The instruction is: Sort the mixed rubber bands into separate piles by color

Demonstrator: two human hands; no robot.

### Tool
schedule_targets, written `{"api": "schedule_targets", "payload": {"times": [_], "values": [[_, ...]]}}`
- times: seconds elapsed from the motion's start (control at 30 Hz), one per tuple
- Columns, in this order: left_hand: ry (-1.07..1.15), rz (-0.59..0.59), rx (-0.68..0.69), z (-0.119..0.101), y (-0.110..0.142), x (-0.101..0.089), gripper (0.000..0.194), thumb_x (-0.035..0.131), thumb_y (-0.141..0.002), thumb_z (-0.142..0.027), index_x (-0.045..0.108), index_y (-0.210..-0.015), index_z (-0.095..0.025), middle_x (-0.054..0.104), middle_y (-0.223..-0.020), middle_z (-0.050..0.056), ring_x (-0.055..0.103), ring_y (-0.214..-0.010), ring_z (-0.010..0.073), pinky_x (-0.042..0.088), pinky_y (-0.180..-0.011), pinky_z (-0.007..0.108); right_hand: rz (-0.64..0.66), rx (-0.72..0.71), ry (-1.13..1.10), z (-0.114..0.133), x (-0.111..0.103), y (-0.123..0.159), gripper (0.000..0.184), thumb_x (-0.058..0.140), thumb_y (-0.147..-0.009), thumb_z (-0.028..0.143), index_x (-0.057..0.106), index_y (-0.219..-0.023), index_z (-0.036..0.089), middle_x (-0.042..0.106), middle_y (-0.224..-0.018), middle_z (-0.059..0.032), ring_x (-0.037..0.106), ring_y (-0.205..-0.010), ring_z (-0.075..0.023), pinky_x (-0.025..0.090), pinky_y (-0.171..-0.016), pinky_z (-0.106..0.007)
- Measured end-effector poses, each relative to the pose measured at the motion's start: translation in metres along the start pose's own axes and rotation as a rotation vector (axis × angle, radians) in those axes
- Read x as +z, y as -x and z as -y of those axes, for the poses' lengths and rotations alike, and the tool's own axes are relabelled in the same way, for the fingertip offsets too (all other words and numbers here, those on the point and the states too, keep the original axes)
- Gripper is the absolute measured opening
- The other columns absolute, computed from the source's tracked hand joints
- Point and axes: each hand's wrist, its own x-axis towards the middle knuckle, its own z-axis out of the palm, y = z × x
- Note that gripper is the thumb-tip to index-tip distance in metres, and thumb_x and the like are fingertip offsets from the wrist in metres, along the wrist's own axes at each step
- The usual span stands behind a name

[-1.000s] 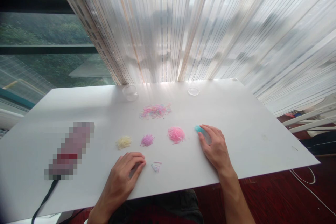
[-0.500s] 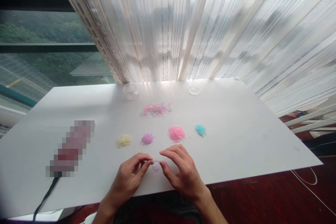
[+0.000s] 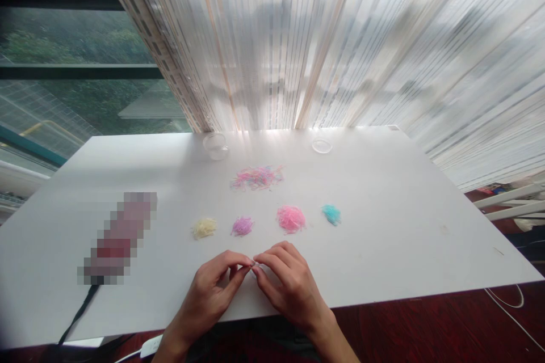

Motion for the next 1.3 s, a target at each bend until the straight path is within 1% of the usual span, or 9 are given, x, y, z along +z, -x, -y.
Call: {"api": "schedule_targets", "payload": {"times": [0.4, 0.7, 0.87, 1.07, 1.3], "values": [[-0.025, -0.027, 0.015, 0.0009, 0.0007, -0.0003, 0.007, 0.064, -0.103, -0.021, 0.071, -0.106, -0.023, 0.076, -0.088, 0.001, 0.067, -0.068, 0.0124, 0.056, -0.068, 0.023, 0.008, 0.005, -0.007, 0.0012, -0.0009, -0.0020, 0.017, 0.064, -0.099, 0.008, 0.071, -0.108, 0.021, 0.075, -0.087, -0.0054, 0.066, -0.077, -0.0199, 0.058, -0.068, -0.033], [-0.014, -0.042, -0.004, 0.0001, 0.0013, 0.0000, 0.009, 0.065, -0.102, -0.023, 0.072, -0.107, -0.022, 0.077, -0.093, 0.003, 0.069, -0.069, 0.0128, 0.060, -0.070, 0.023, -0.013, -0.012, -0.009, 0.0010, -0.0003, -0.0017, 0.017, 0.063, -0.099, 0.009, 0.071, -0.109, 0.022, 0.075, -0.086, -0.0058, 0.067, -0.077, -0.0205, 0.060, -0.066, -0.034], [0.001, -0.036, 0.011, 0.0009, 0.0011, -0.0002, 0.007, 0.065, -0.102, -0.021, 0.072, -0.105, -0.022, 0.077, -0.092, 0.003, 0.068, -0.069, 0.0129, 0.058, -0.068, 0.023, -0.010, -0.010, -0.018, 0.0000, 0.0000, -0.0007, 0.019, 0.063, -0.099, 0.009, 0.070, -0.110, 0.022, 0.075, -0.088, -0.0058, 0.067, -0.078, -0.0206, 0.060, -0.068, -0.035], [0.013, -0.026, 0.016, 0.0015, 0.0006, -0.0002, 0.007, 0.065, -0.102, -0.019, 0.071, -0.104, -0.022, 0.076, -0.093, 0.003, 0.069, -0.072, 0.0132, 0.057, -0.070, 0.023, 0.008, 0.009, -0.035, -0.0004, -0.0008, 0.0004, 0.018, 0.066, -0.098, 0.008, 0.068, -0.110, 0.022, 0.074, -0.090, -0.0057, 0.066, -0.080, -0.0203, 0.059, -0.070, -0.034], [0.015, -0.021, 0.020, 0.0011, 0.0004, -0.0005, 0.008, 0.066, -0.101, -0.017, 0.070, -0.106, -0.023, 0.076, -0.094, 0.001, 0.067, -0.073, 0.0120, 0.057, -0.071, 0.022, -0.001, 0.034, -0.083, -0.0009, -0.0016, -0.0007, 0.017, 0.067, -0.097, 0.006, 0.068, -0.106, 0.021, 0.073, -0.088, -0.0046, 0.066, -0.080, -0.0192, 0.058, -0.070, -0.032]]}}
